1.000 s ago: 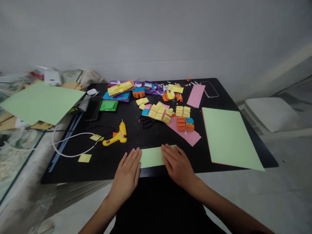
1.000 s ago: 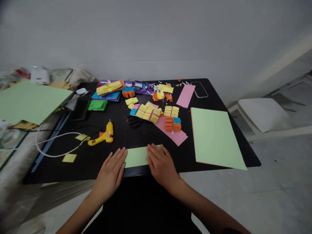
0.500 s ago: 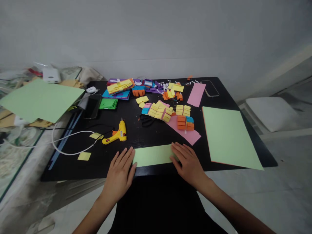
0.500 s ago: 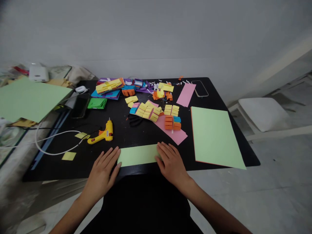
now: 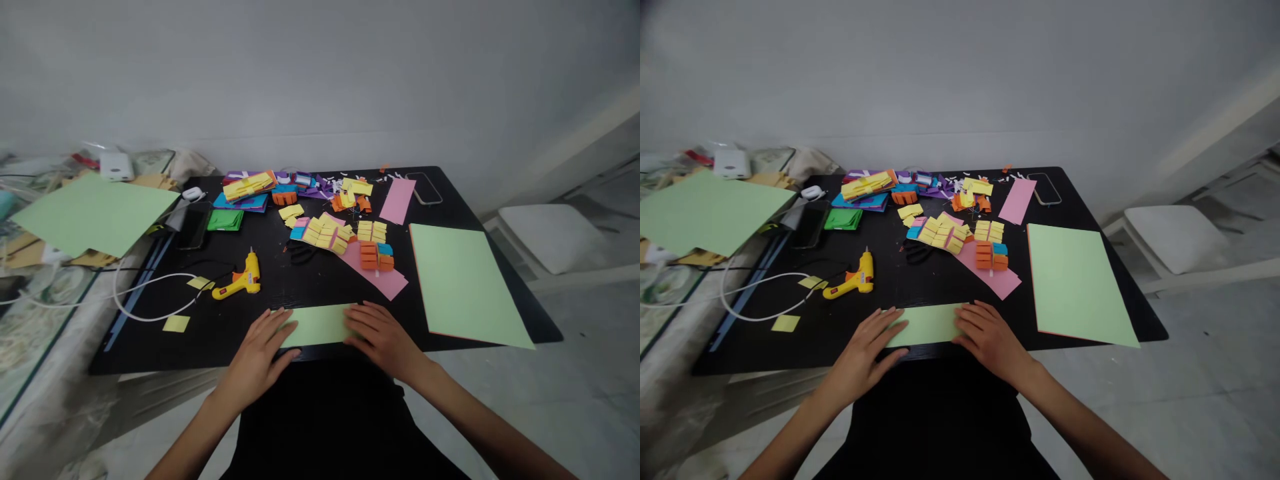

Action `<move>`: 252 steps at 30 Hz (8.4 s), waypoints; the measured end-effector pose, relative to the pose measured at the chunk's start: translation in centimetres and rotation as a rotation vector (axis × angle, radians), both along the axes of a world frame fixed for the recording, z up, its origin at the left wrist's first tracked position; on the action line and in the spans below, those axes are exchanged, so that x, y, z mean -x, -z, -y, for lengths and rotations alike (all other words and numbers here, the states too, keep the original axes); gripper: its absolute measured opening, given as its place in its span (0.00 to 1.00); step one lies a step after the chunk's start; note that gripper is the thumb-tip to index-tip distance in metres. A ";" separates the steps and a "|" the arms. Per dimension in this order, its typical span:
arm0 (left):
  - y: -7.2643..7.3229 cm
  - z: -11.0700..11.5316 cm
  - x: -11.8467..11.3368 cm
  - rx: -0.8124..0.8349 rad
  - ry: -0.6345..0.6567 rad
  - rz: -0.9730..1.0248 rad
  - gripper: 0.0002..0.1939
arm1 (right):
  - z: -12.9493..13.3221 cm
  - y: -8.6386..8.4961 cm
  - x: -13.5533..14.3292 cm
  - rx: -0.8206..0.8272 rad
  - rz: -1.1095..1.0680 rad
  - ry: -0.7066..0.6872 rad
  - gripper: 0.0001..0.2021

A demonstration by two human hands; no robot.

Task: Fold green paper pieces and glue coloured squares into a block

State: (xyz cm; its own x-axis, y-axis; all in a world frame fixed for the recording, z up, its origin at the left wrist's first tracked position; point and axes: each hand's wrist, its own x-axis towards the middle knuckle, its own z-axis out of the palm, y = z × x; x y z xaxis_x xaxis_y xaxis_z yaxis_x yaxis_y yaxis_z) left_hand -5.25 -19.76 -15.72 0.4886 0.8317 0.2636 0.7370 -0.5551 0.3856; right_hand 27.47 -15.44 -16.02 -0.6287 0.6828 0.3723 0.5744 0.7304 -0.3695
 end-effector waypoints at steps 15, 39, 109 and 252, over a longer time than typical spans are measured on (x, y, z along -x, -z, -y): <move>-2.7 -0.8 -3.6 0.153 -0.020 -0.019 0.13 | 0.6 -1.4 -0.1 0.303 0.025 -0.156 0.11; -5.7 -6.7 -6.8 0.500 0.087 0.235 0.13 | -4.7 -6.5 1.4 0.548 -0.225 -0.085 0.14; -15.4 -15.6 -7.0 -0.222 -0.066 0.945 0.13 | -12.8 -17.5 8.0 0.170 -0.983 0.107 0.06; -18.6 -16.1 -4.2 0.477 -0.204 0.944 0.12 | -13.1 -18.2 7.5 0.520 -0.964 -0.184 0.09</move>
State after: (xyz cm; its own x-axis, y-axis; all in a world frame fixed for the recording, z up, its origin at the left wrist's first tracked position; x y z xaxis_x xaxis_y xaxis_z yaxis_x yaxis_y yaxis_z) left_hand -1.09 -3.70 2.92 0.0979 0.9913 0.0883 0.0897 -0.0971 0.9912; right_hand 19.93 -2.35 2.22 -0.3377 0.8237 0.4554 -0.2195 0.4016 -0.8891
